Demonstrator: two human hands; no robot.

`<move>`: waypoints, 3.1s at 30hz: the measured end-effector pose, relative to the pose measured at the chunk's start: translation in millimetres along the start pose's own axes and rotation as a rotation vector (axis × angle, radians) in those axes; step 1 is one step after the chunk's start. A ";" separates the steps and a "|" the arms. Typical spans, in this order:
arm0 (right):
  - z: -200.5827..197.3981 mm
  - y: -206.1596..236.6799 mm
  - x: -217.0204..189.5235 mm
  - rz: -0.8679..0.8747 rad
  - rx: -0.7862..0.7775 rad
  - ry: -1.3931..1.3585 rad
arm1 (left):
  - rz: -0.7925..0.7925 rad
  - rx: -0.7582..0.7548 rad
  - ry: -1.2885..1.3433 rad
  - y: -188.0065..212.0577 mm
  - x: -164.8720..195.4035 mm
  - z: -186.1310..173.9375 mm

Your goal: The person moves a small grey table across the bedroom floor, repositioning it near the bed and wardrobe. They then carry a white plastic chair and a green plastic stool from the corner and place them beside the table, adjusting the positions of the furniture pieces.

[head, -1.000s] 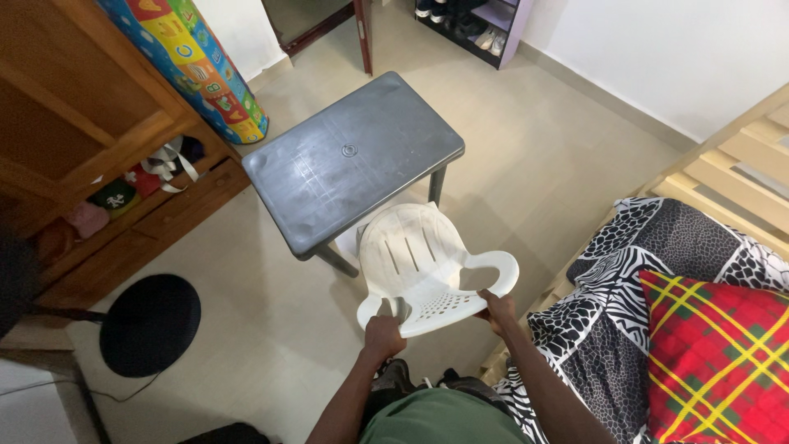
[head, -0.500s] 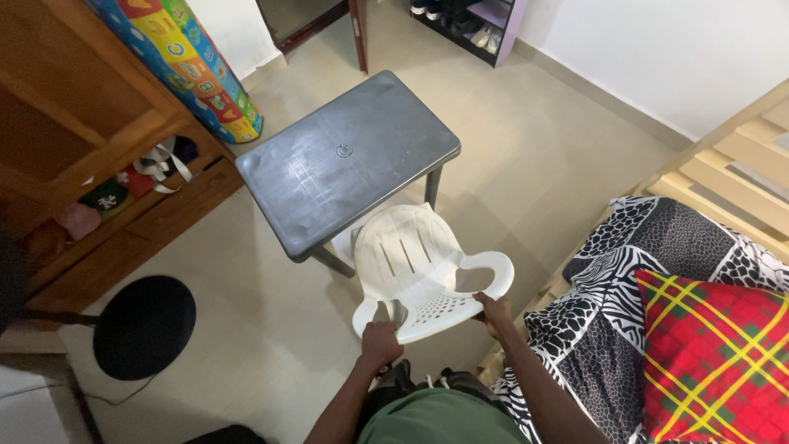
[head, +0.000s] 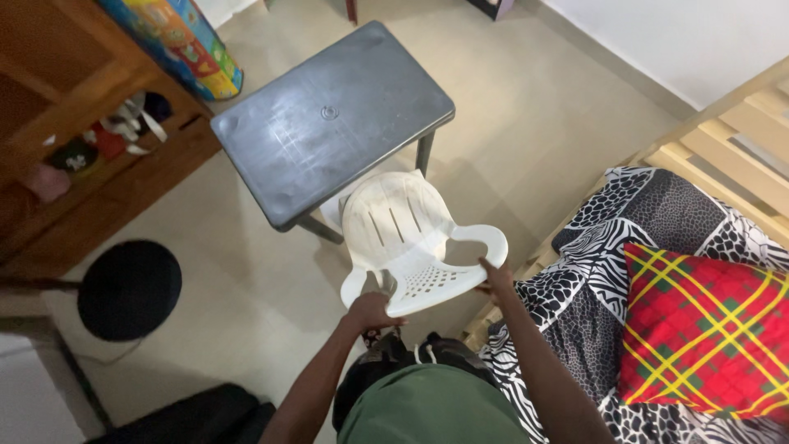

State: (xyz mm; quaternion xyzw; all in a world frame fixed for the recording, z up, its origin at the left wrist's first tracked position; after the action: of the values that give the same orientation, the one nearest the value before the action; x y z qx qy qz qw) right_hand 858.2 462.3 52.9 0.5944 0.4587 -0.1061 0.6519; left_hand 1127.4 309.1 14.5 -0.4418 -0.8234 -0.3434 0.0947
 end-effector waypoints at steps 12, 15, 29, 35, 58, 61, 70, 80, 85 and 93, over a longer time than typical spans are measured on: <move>4.0 -41.3 -30.7 -0.129 -0.226 -0.144 | -0.136 0.064 0.085 -9.6 17.0 25.9; 5.2 -41.3 -30.5 -0.150 -0.200 -0.130 | -0.142 0.042 0.175 -10.0 19.2 15.9; 15.6 -74.9 -50.2 -0.061 -0.160 -0.102 | -0.175 -0.071 0.147 -44.0 4.1 14.5; -7.0 -83.7 -50.6 -0.084 -0.152 -0.182 | -0.216 -0.051 0.205 -28.9 41.0 -5.1; -195.0 -70.9 -39.5 -0.220 0.245 -0.618 | 0.241 -0.269 -0.268 -186.4 179.7 -44.6; -187.1 -83.9 -64.0 -0.213 0.240 -0.562 | 0.259 -0.166 -0.311 -215.9 183.6 -74.1; -179.0 -134.4 -147.8 -0.215 0.121 -0.681 | 0.101 0.038 -0.329 -276.7 222.6 -122.1; -130.8 -144.6 -158.9 -0.012 0.012 -0.595 | 0.041 0.346 -0.227 -300.0 245.6 -113.6; -119.5 -152.4 -176.3 -0.165 -0.074 -0.694 | 0.147 0.386 -0.138 -289.6 248.8 -107.7; -137.6 -171.3 -217.1 -0.246 -0.101 -0.693 | 0.222 0.375 -0.070 -298.3 253.6 -122.5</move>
State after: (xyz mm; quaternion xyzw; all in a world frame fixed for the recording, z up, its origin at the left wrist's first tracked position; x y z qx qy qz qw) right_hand 555.3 447.6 111.5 0.4307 0.2835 -0.3557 0.7795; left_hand 722.8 286.1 78.7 -0.5159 -0.8220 -0.1564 0.1837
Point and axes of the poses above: each hand's wrist, its own y-axis away from the middle knuckle, its own z-axis out of the palm, x = y × z, the point moved 3 cm from there along -y, towards the middle knuckle, and after that the axes turned 5 degrees about -z, right-handed, at the moved point
